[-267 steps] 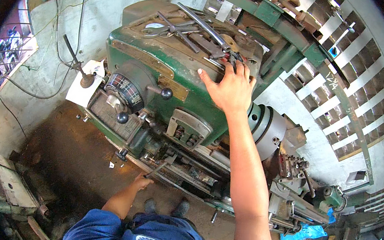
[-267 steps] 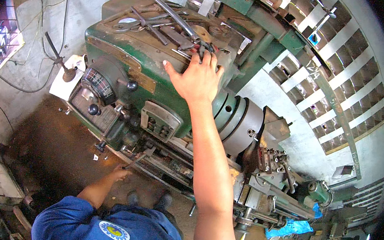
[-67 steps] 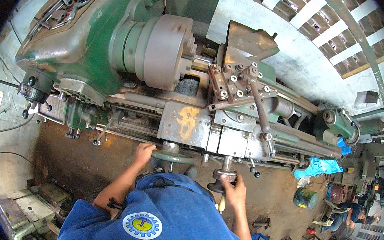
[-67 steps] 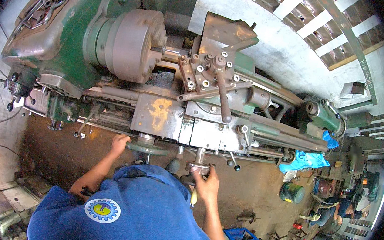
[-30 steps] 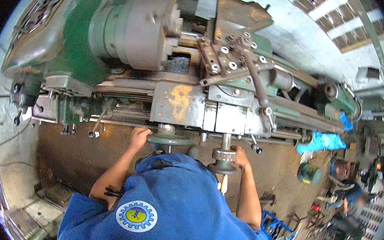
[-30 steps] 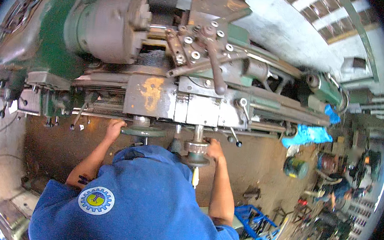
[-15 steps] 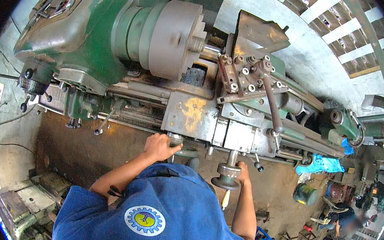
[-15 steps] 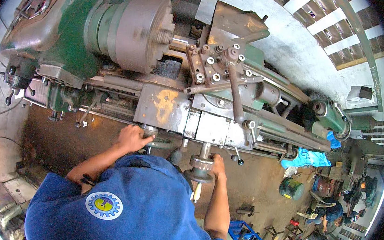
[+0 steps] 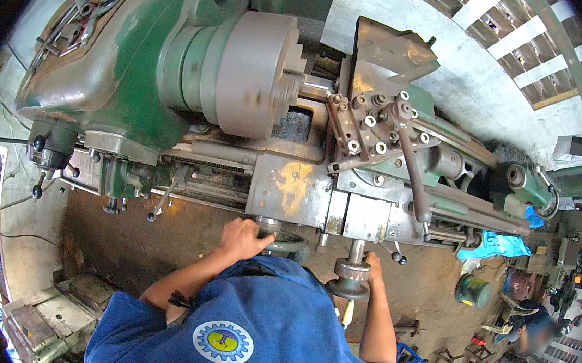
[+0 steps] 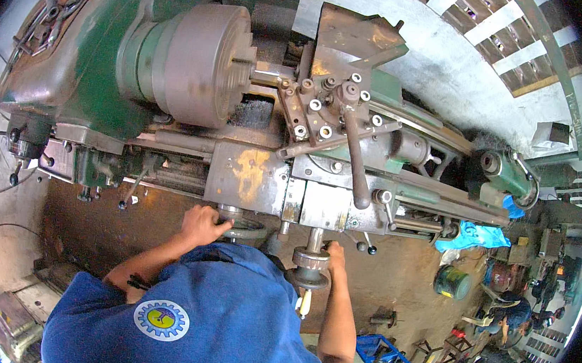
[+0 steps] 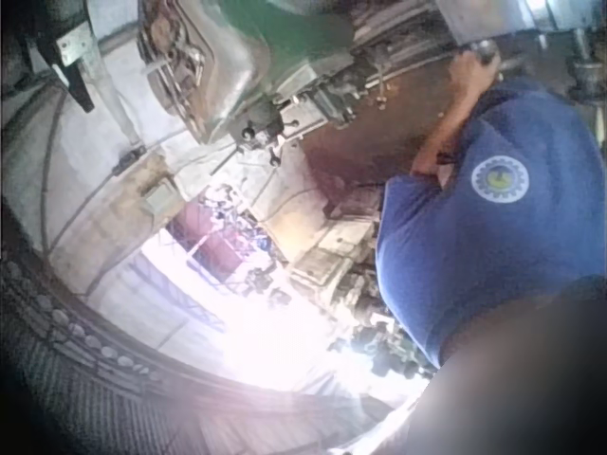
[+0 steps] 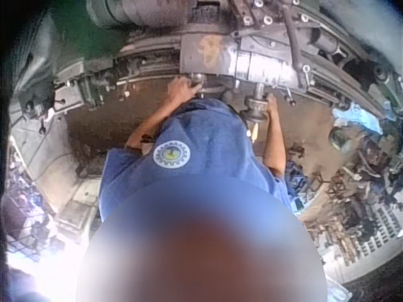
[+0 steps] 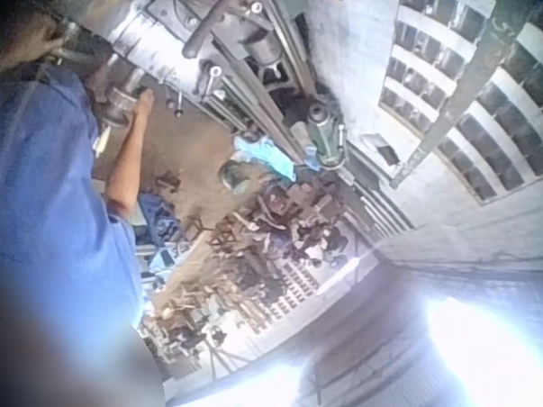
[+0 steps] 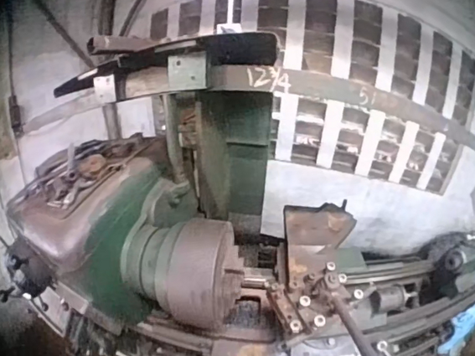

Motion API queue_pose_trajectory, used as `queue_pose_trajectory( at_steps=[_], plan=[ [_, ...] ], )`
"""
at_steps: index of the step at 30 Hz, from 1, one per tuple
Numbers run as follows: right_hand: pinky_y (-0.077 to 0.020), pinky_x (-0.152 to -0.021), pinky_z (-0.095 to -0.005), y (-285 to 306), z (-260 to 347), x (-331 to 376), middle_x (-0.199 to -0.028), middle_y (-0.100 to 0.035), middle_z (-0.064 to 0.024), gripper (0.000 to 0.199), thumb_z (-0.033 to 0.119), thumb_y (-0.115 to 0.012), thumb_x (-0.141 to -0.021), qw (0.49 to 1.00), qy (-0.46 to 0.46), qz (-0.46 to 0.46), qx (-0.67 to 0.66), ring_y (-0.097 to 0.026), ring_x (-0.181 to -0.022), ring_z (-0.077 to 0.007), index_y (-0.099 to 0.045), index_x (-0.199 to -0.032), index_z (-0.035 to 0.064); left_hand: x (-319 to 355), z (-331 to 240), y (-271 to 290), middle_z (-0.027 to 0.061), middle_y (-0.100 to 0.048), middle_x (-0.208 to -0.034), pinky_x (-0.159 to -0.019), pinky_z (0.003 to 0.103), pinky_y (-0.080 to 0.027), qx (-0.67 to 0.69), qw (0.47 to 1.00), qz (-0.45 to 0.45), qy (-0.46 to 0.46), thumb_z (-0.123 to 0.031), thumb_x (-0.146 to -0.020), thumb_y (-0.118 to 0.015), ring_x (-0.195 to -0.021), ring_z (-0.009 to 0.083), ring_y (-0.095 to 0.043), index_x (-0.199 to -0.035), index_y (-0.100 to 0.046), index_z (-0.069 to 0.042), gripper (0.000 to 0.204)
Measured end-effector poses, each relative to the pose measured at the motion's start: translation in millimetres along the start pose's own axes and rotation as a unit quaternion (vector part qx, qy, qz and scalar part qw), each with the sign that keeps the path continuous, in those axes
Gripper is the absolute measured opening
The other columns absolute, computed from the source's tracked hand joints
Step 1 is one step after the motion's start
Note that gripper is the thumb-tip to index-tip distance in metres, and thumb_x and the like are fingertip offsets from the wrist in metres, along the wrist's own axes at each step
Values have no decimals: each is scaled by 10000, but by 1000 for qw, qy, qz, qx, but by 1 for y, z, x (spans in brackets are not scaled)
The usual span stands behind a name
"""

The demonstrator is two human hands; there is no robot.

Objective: The person selects a metal rod from a tray, places it into the lathe chuck, and secures it. They then operate the lathe controls to rotate the chuck and adjust the tool carriage while the rod spins.

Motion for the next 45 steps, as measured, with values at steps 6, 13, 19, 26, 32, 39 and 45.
queue_pose_trajectory(
  at_steps=[6, 13, 19, 26, 32, 39, 45],
  plan=[
    [-476, -890, -454, 6, 8, 8, -1023, -647, -251, 324, 167, -678, -792, 1000, 18, -17, -17, -598, -1022, -412, -641, -1055, -18, -1, 3, 0, 200, -597, -589, -587, 484, -495, 8, 1000, -20, -11, -532, -746, -656, -611, 393, -614, -526, -604, -27, 553],
    [-477, -894, -456, 0, 1, 0, -1030, -639, -268, 380, 211, -707, -765, 999, 45, -17, -8, -591, -1025, -423, -627, -1042, -37, -2, 7, 0, 200, -584, -575, -569, 489, -464, 36, 999, 7, -5, -497, -749, -667, -604, 398, -594, -516, -591, -24, 533],
    [-485, -880, -456, -3, -5, -4, -1011, -646, -265, 382, 232, -703, -768, 999, 42, -10, -6, -603, -1001, -419, -623, -1032, -32, -2, 9, 2, 206, -580, -577, -580, 503, -455, 54, 998, 16, 4, -496, -748, -672, -597, 409, -580, -518, -587, -20, 536],
    [-496, -875, -428, -1, 1, 1, -1000, -669, -215, 366, 210, -702, -769, 999, 30, -25, 22, -629, -973, -383, -637, -1060, -1, -1, 14, 1, 217, -584, -603, -605, 502, -451, 72, 997, -7, -13, -487, -757, -674, -625, 417, -574, -543, -588, -8, 532],
    [-496, -889, -414, 6, 10, 8, -1014, -671, -205, 349, 197, -699, -766, 999, 41, -18, -4, -636, -997, -351, -666, -1060, 12, 0, 19, -2, 213, -586, -624, -618, 501, -434, 80, 997, 8, -18, -474, -771, -671, -635, 416, -557, -542, -569, -3, 534],
    [-493, -895, -425, 8, 13, 7, -1048, -655, -230, 349, 202, -681, -778, 1000, 8, -9, -14, -625, -1013, -368, -669, -1076, 22, 0, 26, -8, 224, -584, -657, -682, 486, -427, 83, 996, -4, -26, -480, -778, -662, -687, 425, -550, -577, -582, 4, 530],
    [-488, -901, -434, 9, 15, 8, -1048, -646, -253, 364, 240, -677, -786, 1000, 2, -9, 2, -612, -1034, -384, -668, -1082, 27, 2, 31, -10, 230, -605, -741, -711, 474, -418, 104, 994, 15, 13, -470, -779, -662, -754, 407, -559, -650, -616, 17, 506]
  ],
)
Point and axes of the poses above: each hand's wrist, its own x-axis away from the middle knuckle, its own y-axis out of the back of the hand, z = x × y, the point moved 3 cm from there along -x, towards the middle knuckle
